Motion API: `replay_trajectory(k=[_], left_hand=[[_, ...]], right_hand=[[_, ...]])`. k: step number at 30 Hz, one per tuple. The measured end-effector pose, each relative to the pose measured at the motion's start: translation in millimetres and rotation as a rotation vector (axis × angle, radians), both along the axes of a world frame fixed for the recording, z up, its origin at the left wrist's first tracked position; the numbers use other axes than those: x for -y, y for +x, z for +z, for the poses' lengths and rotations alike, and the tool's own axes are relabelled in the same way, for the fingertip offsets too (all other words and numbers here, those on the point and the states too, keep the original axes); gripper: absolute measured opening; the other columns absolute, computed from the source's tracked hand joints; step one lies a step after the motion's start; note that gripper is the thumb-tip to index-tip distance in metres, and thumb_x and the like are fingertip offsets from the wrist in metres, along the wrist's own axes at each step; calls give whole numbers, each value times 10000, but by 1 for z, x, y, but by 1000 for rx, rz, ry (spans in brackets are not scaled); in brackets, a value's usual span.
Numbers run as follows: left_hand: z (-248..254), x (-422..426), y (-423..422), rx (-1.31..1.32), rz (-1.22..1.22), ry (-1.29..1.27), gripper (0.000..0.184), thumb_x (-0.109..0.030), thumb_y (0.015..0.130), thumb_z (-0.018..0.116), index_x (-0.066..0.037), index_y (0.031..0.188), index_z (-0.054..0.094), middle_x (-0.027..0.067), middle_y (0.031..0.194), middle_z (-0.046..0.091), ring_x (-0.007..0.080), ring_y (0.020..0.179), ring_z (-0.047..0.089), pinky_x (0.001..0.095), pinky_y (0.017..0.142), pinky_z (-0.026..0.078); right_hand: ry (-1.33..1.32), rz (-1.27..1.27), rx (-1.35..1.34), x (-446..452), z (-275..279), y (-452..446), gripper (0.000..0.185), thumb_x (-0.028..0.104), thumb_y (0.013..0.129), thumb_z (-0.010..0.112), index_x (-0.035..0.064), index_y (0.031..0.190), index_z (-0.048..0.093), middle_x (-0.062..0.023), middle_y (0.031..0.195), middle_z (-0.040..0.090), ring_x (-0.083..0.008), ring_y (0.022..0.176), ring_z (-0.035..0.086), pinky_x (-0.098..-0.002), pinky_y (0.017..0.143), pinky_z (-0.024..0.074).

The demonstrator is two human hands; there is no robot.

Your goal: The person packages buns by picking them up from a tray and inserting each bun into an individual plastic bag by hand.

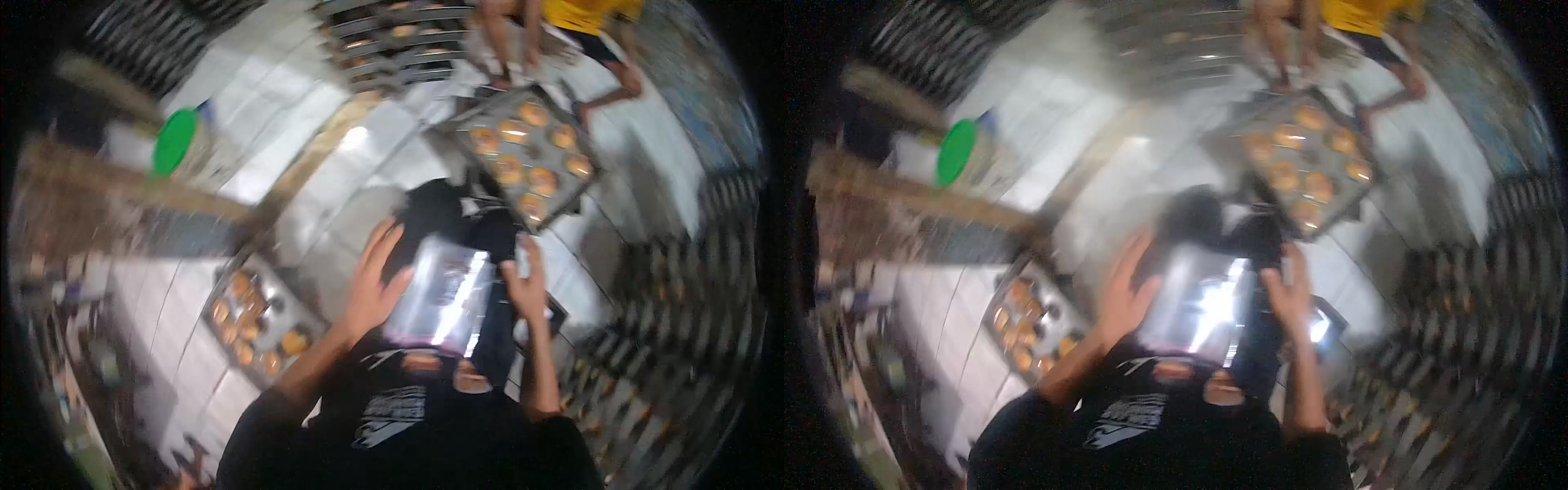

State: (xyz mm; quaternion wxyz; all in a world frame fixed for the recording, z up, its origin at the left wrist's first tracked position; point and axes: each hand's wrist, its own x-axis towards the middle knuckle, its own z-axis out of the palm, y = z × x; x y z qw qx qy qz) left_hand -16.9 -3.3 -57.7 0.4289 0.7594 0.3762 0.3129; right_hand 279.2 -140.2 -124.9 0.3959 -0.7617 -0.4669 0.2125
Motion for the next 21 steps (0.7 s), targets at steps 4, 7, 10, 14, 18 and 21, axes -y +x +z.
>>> replay_trajectory(k=[4,7,10,14,18,21], left_hand=[[-142,-11,-101,-102,416,-430,382,-255,968,651,-90,1312,630,182,1256,667,331,1125,651,419,941,512],[-322,30,-233,-368,673,-345,340,-257,913,668,-58,1189,670,183,1151,702,347,1081,669,437,928,519],[-398,93,-329,-465,1090,-385,315,-279,881,679,-24,1066,700,182,1031,732,363,1034,686,451,911,527],[-387,143,-406,-865,1274,-661,451,-356,862,725,-51,1187,653,221,1189,665,403,1148,613,480,970,488],[-315,102,-372,-1064,1428,-577,735,-400,834,763,-56,1431,508,273,1442,504,466,1336,461,513,1089,407],[-325,70,-403,-790,1256,-90,909,-418,826,764,-37,1540,350,275,1550,358,474,1434,335,531,1157,338]], right_hand=[[85,107,77,-10,-11,-20,523,247,1031,513,-27,1471,443,-226,1557,410,-371,1454,377,-440,1210,265],[24,150,184,-17,-6,-24,518,289,1059,475,-41,1457,449,-232,1556,399,-388,1446,376,-465,1196,286],[3,149,158,-22,8,-35,531,337,1084,460,-61,1435,465,-210,1549,392,-357,1444,382,-453,1163,351],[-82,116,244,-33,2,-44,502,311,1094,450,-61,1432,468,-205,1528,401,-345,1444,380,-454,1159,359],[-138,108,205,-43,4,-52,576,388,1082,463,-52,1453,447,-207,1548,379,-348,1449,371,-473,1170,341],[-163,130,210,-50,6,-58,611,423,1074,463,-50,1460,439,-217,1553,372,-355,1451,370,-474,1174,335]])
